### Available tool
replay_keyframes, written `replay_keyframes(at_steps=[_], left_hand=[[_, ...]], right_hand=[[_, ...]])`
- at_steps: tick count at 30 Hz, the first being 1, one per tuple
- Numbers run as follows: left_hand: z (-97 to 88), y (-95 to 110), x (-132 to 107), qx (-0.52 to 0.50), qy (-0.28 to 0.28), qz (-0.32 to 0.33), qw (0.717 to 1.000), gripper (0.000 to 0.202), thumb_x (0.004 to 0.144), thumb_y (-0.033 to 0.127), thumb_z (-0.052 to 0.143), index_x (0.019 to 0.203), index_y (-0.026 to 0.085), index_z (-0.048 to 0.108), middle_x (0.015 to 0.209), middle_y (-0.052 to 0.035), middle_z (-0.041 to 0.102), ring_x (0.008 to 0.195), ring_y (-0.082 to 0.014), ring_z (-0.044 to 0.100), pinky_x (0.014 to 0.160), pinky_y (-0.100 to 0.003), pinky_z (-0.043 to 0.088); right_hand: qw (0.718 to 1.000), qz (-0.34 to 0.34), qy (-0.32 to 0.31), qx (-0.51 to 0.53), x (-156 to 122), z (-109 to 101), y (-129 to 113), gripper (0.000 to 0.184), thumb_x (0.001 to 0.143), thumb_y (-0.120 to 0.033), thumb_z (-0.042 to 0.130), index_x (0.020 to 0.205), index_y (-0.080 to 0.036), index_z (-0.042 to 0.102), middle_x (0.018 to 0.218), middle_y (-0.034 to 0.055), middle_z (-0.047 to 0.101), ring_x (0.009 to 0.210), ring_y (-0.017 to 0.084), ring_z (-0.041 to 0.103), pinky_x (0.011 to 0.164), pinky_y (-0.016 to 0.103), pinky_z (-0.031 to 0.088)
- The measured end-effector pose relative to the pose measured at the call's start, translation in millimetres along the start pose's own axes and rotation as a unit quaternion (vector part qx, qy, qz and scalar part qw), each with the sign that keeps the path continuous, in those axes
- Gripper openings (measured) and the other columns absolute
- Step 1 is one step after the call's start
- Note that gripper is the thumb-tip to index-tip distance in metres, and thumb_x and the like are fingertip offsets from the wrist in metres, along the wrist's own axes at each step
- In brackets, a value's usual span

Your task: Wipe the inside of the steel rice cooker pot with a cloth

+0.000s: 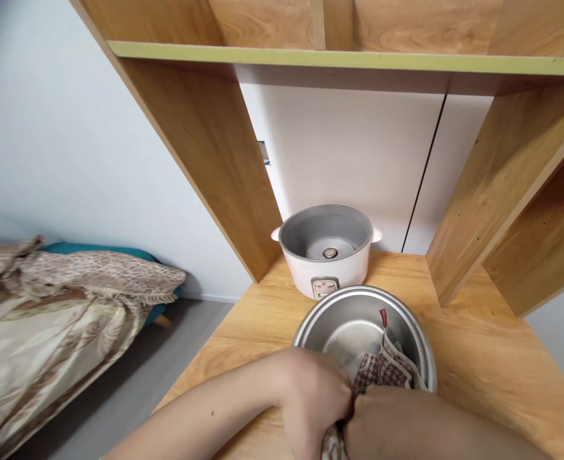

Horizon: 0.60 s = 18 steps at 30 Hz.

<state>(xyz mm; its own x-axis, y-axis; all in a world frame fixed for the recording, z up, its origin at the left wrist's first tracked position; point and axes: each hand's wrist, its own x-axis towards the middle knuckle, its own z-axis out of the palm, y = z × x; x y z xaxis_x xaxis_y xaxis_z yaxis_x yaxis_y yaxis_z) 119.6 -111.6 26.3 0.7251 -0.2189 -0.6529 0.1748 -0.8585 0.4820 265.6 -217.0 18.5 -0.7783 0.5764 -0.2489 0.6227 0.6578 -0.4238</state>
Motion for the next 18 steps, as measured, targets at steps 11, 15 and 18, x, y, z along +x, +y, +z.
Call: replay_keyframes(at_steps=[11, 15, 18], left_hand=[[0.2, -2, -1, -0.008, 0.036, 0.012, 0.999, 0.053, 0.051, 0.053, 0.090, 0.046, 0.030, 0.042, 0.044, 0.0017, 0.052, 0.050, -0.0229, 0.055, 0.055, -0.038, 0.049], [3.5, -4, -1, -0.016, 0.066, 0.021, 0.998, 0.058, 0.050, 0.054, 0.090, 0.040, 0.031, 0.038, 0.040, 0.0021, 0.049, 0.045, -0.0210, 0.050, 0.051, -0.038, 0.046], [3.6, -3, -2, -0.022, 0.068, 0.023, 0.997, 0.058, 0.050, 0.054, 0.090, 0.040, 0.031, 0.039, 0.039, 0.0024, 0.049, 0.045, -0.0204, 0.048, 0.052, -0.037, 0.045]], right_hand=[[0.998, 0.024, -0.025, -0.058, -1, -9, -13, 0.029, 0.107, -0.042, 0.066, 0.100, -0.019, 0.083, 0.096, 0.0055, 0.088, 0.077, 0.020, 0.078, 0.054, 0.033, 0.039], [1.000, 0.022, -0.004, 0.001, 0, -14, -3, 0.031, 0.104, -0.050, 0.068, 0.106, -0.023, 0.083, 0.106, 0.0047, 0.088, 0.086, 0.021, 0.079, 0.061, 0.029, 0.049], [0.999, -0.011, -0.016, -0.047, 3, -4, -2, 0.029, 0.104, -0.044, 0.067, 0.088, -0.023, 0.080, 0.091, 0.0032, 0.085, 0.076, 0.019, 0.075, 0.060, 0.030, 0.047]])
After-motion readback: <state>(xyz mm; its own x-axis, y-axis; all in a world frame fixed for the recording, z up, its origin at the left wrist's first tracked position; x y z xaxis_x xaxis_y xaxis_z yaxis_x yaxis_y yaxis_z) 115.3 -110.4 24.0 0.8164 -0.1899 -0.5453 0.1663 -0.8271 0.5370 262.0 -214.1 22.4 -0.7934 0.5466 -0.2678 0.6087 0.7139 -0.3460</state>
